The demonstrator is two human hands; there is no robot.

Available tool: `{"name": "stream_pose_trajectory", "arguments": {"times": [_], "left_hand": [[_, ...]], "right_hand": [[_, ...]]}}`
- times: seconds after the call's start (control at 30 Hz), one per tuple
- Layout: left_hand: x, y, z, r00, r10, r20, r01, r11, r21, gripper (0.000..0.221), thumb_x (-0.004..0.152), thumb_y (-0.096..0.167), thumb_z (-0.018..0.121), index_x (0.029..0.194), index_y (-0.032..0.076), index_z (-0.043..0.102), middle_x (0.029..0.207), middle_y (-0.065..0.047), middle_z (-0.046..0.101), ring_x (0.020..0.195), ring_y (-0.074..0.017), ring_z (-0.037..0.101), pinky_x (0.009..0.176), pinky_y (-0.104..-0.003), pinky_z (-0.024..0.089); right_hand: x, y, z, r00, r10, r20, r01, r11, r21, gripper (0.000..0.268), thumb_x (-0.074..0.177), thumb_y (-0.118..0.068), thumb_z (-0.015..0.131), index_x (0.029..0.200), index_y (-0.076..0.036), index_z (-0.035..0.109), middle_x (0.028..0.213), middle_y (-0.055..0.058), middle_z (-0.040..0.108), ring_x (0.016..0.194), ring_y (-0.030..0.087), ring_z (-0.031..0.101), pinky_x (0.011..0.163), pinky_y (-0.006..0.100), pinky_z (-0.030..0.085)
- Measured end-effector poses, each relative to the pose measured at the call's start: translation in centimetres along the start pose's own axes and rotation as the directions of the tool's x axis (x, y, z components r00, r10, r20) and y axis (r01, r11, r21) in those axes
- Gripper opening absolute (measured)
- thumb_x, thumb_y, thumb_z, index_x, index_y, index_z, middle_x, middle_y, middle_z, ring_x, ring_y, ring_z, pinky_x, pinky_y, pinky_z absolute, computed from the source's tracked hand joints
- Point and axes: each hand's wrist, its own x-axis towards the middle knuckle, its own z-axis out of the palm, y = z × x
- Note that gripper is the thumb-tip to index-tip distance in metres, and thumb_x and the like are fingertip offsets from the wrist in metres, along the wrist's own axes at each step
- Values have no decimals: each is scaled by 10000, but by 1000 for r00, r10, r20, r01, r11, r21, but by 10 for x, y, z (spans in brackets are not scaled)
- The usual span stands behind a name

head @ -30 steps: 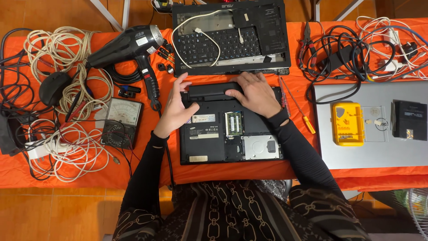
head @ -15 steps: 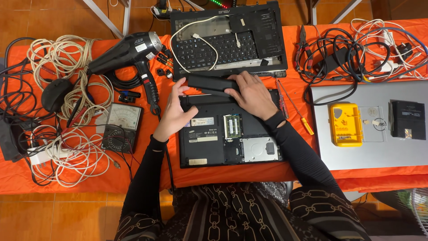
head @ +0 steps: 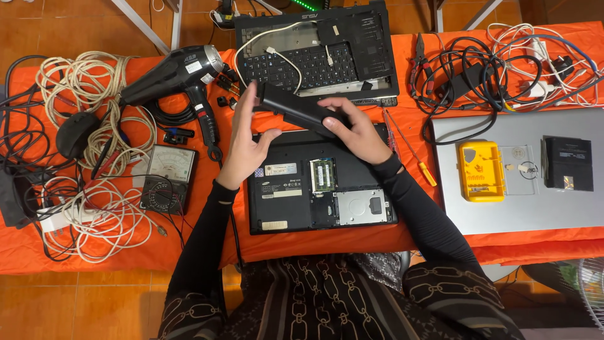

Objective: Testing laptop components including the battery and internals using a hairdryer and multimeter.

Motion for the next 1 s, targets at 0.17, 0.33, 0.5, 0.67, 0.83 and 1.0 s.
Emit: {"name": "stream_pose_trajectory", "arguments": {"times": [0.17,0.33,0.5,0.67,0.83,1.0], "left_hand": [[6,0,-3,991,121,-49,-118,992,54,772,894,41,819,1538,82,395,1596,-140,438,1459,-341,463,1232,-426,386],[-8,-16,1,989,127,-72,-113,977,179,399,850,23,821,1199,114,650,1320,-24,676,1233,-240,604,1126,-383,425],[-6,-5,-1,980,108,-164,-49,942,332,291,869,259,856,1065,118,693,1068,1,693,1042,-266,551,1001,-415,382],[-11,-8,7,982,-44,-185,87,970,229,284,909,301,837,1098,135,704,988,-30,632,1027,-267,548,1009,-415,385],[-11,-13,8,972,-90,-218,125,981,151,291,919,300,835,1117,136,699,993,-35,632,1021,-255,557,995,-406,404],[-12,-12,10,951,-225,-212,253,961,115,312,905,279,856,1118,101,715,910,-60,615,913,-240,531,857,-360,431]], "right_hand": [[1,13,-3,994,55,92,-69,985,158,289,1049,-159,643,1303,-41,571,1085,-14,605,1029,55,570,950,232,470],[1,13,-4,979,131,158,-151,980,126,259,1011,-180,681,1209,-33,602,1012,-30,631,951,41,587,867,216,481],[1,4,-9,956,254,146,-267,960,77,286,1050,-296,600,1147,-35,667,802,-33,601,654,27,531,560,200,395],[-3,7,-15,961,245,128,-265,950,168,335,1078,-335,537,1154,-31,657,745,-13,615,591,32,510,525,193,355],[-3,4,-11,986,137,90,-150,975,163,254,1014,-190,668,1201,-28,611,904,3,629,706,35,567,607,203,455],[-4,10,-4,979,199,-47,-190,970,149,321,954,-86,754,1225,-62,584,940,4,660,743,34,586,631,209,483]]}}
